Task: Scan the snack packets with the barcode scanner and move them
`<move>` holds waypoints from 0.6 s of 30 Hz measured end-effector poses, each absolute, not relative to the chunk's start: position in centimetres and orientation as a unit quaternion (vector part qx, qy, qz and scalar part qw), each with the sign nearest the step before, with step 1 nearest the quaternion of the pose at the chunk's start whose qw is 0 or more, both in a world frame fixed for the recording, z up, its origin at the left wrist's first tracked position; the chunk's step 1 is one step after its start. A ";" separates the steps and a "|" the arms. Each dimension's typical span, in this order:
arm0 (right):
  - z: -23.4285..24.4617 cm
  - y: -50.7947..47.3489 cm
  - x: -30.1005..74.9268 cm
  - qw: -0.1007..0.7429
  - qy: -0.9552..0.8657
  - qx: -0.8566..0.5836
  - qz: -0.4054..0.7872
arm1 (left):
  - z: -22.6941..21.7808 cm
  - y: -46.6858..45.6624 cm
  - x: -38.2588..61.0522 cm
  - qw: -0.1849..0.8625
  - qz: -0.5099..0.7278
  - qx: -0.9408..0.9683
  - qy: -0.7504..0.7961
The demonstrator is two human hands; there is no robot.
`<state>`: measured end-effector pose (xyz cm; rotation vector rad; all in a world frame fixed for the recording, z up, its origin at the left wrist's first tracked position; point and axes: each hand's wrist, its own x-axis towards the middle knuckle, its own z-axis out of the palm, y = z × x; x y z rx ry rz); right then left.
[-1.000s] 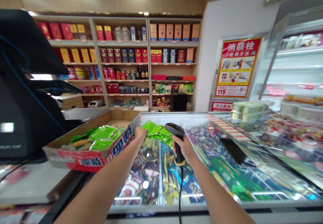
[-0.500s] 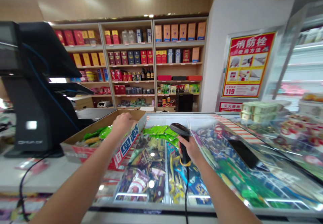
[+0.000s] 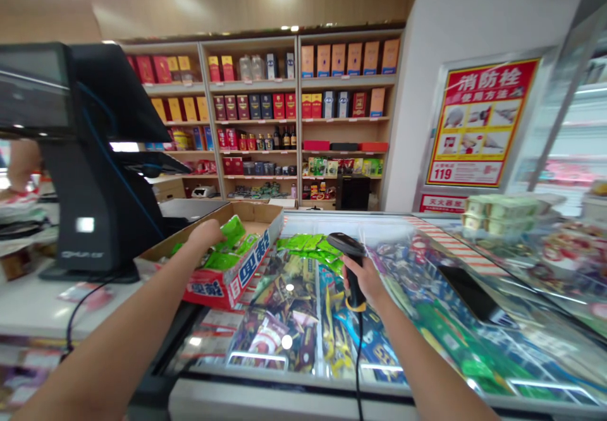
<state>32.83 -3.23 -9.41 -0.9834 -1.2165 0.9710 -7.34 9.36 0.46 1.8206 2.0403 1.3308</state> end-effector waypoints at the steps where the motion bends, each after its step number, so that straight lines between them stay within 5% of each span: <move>1: -9.4 -3.2 32.8 0.606 -0.526 -0.425 0.419 | 0.9 9.1 -7.1 0.039 0.412 0.598 0.687; 4: -9.2 -3.4 32.8 0.604 -0.528 -0.426 0.419 | 2.5 7.9 -5.5 0.060 0.432 0.569 0.697; 9: -8.5 -4.1 32.5 0.597 -0.533 -0.428 0.419 | 3.9 5.3 -0.8 0.411 0.667 0.414 0.464; 12: -8.4 -4.2 32.4 0.600 -0.532 -0.424 0.420 | 3.1 3.9 2.4 0.560 0.684 0.305 0.354; 18: -8.5 -4.3 32.4 0.599 -0.535 -0.399 0.442 | -2.2 2.4 9.2 0.630 0.669 0.241 0.311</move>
